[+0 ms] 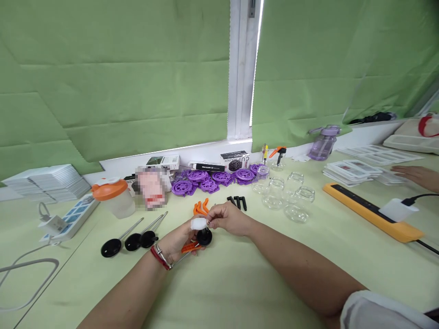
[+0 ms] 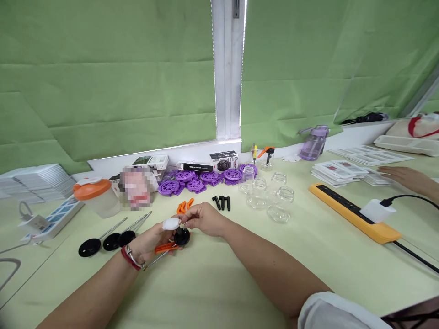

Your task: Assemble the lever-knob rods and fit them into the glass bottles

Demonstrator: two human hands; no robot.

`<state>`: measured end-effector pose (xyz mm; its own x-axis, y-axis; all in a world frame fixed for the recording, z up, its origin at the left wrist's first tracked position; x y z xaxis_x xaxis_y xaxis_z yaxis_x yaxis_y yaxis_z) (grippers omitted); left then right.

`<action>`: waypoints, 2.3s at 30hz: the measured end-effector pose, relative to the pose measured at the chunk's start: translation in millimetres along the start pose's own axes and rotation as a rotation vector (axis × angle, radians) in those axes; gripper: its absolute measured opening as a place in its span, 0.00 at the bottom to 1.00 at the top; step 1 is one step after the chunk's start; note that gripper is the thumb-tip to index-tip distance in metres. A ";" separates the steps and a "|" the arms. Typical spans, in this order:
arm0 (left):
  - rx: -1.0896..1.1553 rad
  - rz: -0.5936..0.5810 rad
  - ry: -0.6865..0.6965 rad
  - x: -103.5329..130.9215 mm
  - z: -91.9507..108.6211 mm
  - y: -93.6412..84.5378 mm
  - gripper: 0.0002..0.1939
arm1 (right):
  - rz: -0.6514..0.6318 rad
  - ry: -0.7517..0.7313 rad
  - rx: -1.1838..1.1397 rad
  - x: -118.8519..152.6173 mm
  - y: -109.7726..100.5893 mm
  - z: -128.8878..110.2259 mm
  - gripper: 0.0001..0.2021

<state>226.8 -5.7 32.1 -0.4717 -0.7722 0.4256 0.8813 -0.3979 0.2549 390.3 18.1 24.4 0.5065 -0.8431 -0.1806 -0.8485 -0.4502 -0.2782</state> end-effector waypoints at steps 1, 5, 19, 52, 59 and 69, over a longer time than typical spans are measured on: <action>0.001 -0.002 0.005 -0.2 -0.6 -0.2 0.25 | 0.002 -0.025 0.032 -0.2 0.8 -0.4 0.04; -0.013 -0.031 0.024 -1.0 -3.2 -1.2 0.22 | -0.008 -0.076 0.130 -0.2 4.0 -3.7 0.04; -0.013 -0.048 0.026 -2.1 -4.0 -1.4 0.23 | -0.027 -0.051 0.177 0.7 5.6 -8.2 0.03; -0.010 -0.102 0.043 -1.7 -4.0 -2.2 0.22 | -0.061 -0.031 0.050 0.7 6.8 -2.0 0.05; -0.013 -0.089 0.038 -1.1 -4.2 -1.8 0.23 | -0.038 -0.045 0.106 0.9 7.2 -1.9 0.02; -0.017 -0.080 0.036 -0.3 -2.8 -1.0 0.23 | -0.023 0.039 0.007 -1.1 10.3 7.9 0.07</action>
<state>226.1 -6.5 29.2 -0.5399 -0.7545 0.3731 0.8411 -0.4673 0.2723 382.2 16.7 14.3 0.5195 -0.8435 -0.1368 -0.8355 -0.4678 -0.2884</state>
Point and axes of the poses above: each hand's wrist, its own x-axis away from the middle knuckle, its own y-axis out of the palm, z = x × y, the point moved 2 cm from there along -x, towards the middle knuckle, and after that the axes turned 12 degrees about x, right-handed, at the moved point
